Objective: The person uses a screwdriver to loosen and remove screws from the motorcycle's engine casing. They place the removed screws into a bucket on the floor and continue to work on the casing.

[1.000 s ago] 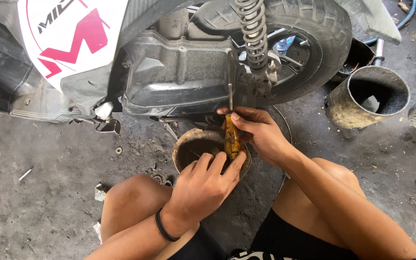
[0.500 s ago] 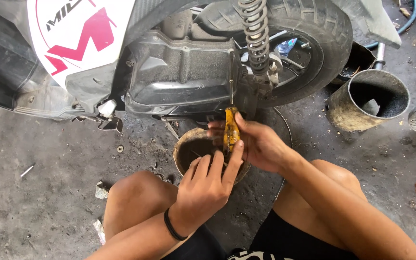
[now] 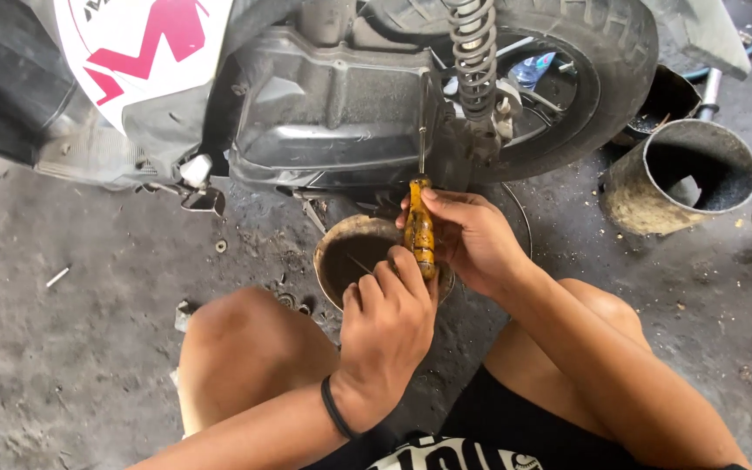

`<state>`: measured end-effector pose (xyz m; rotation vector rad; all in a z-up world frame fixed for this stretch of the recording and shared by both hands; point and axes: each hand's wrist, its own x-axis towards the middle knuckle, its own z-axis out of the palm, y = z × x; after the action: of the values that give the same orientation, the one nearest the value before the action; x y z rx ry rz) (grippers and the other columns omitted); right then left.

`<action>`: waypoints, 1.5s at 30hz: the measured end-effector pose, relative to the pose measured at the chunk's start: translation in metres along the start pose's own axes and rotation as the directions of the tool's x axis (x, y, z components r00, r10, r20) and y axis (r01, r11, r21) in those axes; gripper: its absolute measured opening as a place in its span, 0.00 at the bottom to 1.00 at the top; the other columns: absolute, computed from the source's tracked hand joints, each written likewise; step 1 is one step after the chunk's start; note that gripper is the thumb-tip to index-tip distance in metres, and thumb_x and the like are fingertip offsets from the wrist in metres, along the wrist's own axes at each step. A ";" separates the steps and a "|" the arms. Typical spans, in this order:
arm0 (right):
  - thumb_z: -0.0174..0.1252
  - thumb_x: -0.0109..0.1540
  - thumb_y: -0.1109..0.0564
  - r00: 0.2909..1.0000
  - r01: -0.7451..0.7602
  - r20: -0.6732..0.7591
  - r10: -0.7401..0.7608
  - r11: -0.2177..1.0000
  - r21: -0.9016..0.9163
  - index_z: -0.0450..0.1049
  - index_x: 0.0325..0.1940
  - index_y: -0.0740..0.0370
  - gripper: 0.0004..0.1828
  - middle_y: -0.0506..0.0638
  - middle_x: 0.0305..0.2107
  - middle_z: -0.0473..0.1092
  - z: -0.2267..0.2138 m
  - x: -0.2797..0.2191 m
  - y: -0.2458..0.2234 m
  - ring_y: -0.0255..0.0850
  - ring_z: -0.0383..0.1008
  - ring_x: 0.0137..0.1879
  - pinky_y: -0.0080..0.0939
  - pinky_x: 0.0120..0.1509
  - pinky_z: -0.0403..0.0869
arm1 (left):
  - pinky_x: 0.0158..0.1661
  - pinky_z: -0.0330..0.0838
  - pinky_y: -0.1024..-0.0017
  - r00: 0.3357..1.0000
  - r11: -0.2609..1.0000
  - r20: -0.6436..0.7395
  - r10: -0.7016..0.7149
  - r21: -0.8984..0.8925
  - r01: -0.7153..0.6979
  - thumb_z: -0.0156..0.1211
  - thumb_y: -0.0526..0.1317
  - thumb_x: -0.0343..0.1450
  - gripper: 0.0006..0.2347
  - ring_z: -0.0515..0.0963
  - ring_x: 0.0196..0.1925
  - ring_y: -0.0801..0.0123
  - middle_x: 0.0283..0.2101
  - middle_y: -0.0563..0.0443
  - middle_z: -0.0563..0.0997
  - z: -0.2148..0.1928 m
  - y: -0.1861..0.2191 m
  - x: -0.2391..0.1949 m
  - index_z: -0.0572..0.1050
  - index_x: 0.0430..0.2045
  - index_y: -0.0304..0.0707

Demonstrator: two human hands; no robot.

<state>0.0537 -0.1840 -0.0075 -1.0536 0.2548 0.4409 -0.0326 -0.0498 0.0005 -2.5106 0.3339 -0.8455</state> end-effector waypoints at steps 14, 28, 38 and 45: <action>0.64 0.61 0.60 0.974 0.182 -0.150 -0.171 0.981 0.068 0.80 0.38 0.76 0.12 0.65 0.28 0.77 0.001 0.011 0.008 0.55 0.82 0.36 0.56 0.43 0.82 | 0.20 0.70 0.81 0.963 0.911 -0.129 -0.235 -0.374 0.172 0.56 0.57 0.72 0.20 0.68 0.10 0.77 0.08 0.62 0.61 0.036 0.025 0.012 0.67 0.12 0.49; 0.74 0.53 0.46 0.957 0.069 -0.279 -0.078 0.997 -0.042 0.80 0.34 0.72 0.24 0.54 0.22 0.67 0.041 -0.013 -0.012 0.44 0.74 0.25 0.51 0.34 0.81 | 0.22 0.66 0.65 0.725 -0.276 0.653 -0.219 -0.754 0.596 0.51 0.50 0.77 0.23 0.65 0.14 0.67 0.09 0.49 0.62 0.013 0.000 0.019 0.65 0.10 0.37; 0.47 0.71 0.53 0.984 -0.054 0.175 0.036 0.994 0.099 0.74 0.57 0.68 0.19 0.58 0.52 0.76 0.006 0.015 0.003 0.49 0.78 0.59 0.48 0.57 0.78 | 0.25 0.56 0.74 0.436 -0.927 0.852 0.291 0.137 0.349 0.45 0.58 0.77 0.23 0.48 0.15 0.75 0.12 0.58 0.51 0.025 0.008 0.012 0.61 0.15 0.43; 0.50 0.70 0.55 0.988 0.065 0.133 -0.082 0.990 0.128 0.76 0.52 0.73 0.18 0.62 0.44 0.78 -0.005 0.028 0.023 0.49 0.80 0.53 0.46 0.58 0.79 | 0.21 0.59 0.72 0.441 -0.839 0.794 0.419 0.153 0.522 0.38 0.61 0.76 0.23 0.54 0.14 0.74 0.14 0.57 0.55 0.021 0.001 0.014 0.64 0.20 0.43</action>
<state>0.0676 -0.1730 -0.0390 -0.9042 0.1176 0.4238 -0.0088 -0.0488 -0.0072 0.8174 0.4373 -0.4900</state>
